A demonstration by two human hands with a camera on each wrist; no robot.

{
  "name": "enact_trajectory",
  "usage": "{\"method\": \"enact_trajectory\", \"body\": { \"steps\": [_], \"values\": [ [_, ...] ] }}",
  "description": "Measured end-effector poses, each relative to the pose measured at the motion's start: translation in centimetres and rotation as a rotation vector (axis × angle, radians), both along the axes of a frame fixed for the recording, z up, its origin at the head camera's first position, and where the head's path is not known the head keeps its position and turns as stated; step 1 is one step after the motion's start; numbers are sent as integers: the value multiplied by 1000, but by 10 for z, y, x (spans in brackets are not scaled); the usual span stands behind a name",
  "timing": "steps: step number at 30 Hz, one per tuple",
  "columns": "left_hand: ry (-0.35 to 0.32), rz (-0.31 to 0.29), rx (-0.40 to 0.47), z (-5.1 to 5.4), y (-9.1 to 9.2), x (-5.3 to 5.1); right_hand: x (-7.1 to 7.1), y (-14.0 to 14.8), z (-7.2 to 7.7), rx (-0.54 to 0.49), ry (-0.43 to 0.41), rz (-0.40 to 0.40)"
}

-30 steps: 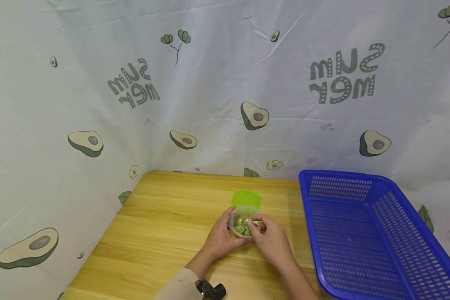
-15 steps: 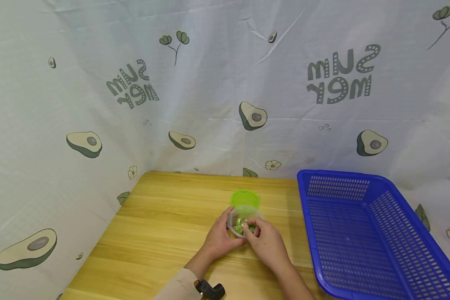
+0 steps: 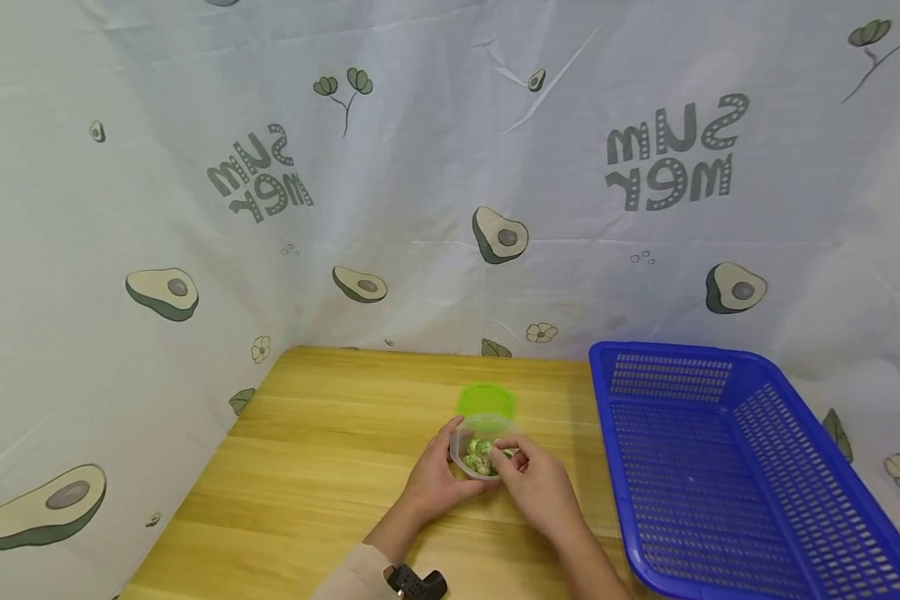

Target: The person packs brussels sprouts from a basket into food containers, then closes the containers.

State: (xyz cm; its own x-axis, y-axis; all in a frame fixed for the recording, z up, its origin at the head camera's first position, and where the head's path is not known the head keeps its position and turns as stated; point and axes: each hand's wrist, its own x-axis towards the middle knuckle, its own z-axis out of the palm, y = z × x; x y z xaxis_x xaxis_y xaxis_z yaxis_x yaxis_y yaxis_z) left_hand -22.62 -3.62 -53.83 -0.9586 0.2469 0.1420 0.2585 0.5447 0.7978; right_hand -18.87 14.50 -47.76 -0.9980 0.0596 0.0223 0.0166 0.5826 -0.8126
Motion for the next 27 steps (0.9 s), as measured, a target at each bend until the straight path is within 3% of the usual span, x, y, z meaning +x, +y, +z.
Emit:
{"method": "enact_trajectory", "body": {
  "steps": [5,9,11,14,16,19,22,27],
  "values": [
    [-39,-12,38,0,-1,0,-7,19,2,-65,24,-127],
    [-68,-50,85,4,-3,0,-13,32,-1,-93,-5,-193],
    [-72,-78,161,5,-7,-1,-17,36,-7,-149,-43,-184],
    [-70,-95,342,3,-14,-5,-23,37,-18,-289,-120,-133],
    [-75,-64,458,1,-19,-11,-27,36,-24,-360,-161,-102],
    [-119,42,557,2,-22,-22,-32,36,-31,-394,-202,-80],
    [-188,135,540,8,-23,-35,-40,39,-34,-382,-239,-77],
    [-276,205,423,20,-16,-58,-60,39,-35,-320,-285,-47]
  ]
}}
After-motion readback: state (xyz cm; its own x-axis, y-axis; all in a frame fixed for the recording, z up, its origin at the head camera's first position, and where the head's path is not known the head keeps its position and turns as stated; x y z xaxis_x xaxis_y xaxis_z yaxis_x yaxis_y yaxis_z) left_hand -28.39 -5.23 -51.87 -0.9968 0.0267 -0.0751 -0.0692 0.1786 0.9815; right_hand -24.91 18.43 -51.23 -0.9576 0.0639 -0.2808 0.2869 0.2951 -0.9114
